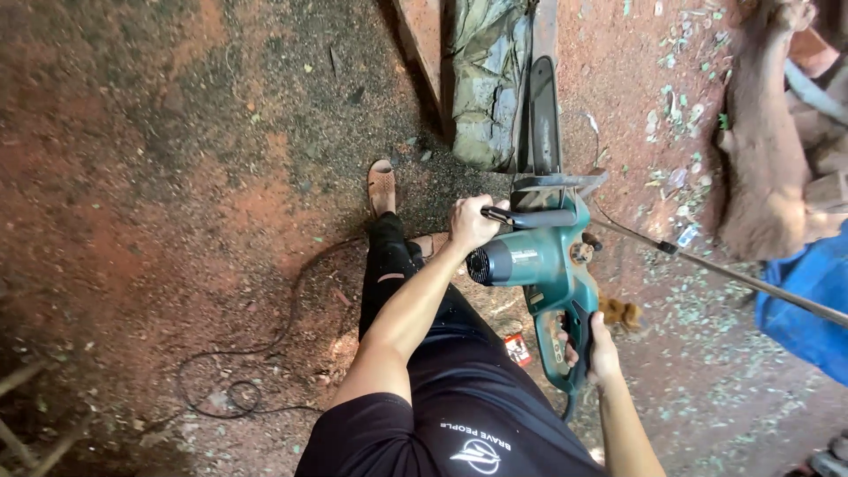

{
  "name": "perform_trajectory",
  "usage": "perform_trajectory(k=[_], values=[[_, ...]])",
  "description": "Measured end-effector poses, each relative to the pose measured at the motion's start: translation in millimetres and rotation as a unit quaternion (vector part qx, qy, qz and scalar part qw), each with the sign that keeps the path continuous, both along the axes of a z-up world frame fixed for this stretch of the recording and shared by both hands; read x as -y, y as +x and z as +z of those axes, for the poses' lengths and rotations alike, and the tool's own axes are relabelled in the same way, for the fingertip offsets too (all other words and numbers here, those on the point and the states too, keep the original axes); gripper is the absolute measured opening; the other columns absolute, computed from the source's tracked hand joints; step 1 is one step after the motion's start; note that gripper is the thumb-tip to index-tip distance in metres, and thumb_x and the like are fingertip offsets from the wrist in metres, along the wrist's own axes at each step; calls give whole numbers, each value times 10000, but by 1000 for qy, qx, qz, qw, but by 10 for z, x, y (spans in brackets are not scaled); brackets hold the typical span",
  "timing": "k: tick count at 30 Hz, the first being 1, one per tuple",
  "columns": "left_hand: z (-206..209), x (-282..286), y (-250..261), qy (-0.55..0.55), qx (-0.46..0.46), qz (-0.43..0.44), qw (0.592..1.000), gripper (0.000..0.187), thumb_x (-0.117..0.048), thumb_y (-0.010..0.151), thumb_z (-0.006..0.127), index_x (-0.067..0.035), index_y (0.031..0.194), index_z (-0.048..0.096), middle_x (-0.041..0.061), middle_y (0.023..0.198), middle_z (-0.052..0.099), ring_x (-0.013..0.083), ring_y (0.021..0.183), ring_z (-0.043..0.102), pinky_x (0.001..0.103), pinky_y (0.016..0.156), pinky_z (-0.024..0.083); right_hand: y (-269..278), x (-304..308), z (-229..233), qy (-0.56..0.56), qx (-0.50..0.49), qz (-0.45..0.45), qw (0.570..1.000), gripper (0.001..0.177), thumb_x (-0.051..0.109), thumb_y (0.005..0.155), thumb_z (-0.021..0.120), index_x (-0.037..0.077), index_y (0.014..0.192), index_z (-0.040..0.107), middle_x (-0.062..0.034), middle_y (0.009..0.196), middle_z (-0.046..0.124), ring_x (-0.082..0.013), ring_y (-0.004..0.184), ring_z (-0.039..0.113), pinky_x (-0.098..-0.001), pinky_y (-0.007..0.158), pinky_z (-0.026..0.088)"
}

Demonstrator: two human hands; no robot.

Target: Using an electric chainsaw to cut through a piece of wood on the ground.

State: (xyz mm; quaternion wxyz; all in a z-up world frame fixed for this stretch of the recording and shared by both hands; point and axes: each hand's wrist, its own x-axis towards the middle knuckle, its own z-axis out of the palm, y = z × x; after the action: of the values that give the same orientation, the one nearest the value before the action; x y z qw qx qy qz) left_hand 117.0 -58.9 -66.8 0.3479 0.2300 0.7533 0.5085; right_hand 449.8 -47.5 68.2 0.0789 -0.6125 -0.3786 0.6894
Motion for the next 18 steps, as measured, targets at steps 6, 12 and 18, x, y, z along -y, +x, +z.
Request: perform_trajectory(k=[6, 12, 18], values=[[94, -11, -367, -20, 37, 10, 999, 424, -446, 818, 757, -121, 612, 577, 142, 506, 538, 413, 607, 647, 418, 571, 497, -155, -247, -149, -47, 30, 8, 998, 887, 797, 1011, 453, -77, 1043, 604, -266, 813, 677, -196, 352, 463, -383, 305, 437], [-141, -147, -511, -46, 44, 8, 998, 414, -455, 825, 743, -152, 598, 577, 108, 485, 523, 381, 603, 657, 414, 576, 501, -363, -347, -134, -56, 60, 5, 997, 857, 770, 1013, 464, -76, 1020, 594, -284, 845, 693, -194, 370, 472, -385, 315, 438], [41, -149, -688, -32, 47, 5, 998, 402, -431, 834, 743, -128, 617, 590, 157, 524, 536, 434, 638, 649, 419, 597, 510, -624, -349, 32, -58, 86, -12, 995, 869, 782, 988, 492, -81, 1011, 600, -299, 848, 679, -203, 369, 467, -388, 303, 426]])
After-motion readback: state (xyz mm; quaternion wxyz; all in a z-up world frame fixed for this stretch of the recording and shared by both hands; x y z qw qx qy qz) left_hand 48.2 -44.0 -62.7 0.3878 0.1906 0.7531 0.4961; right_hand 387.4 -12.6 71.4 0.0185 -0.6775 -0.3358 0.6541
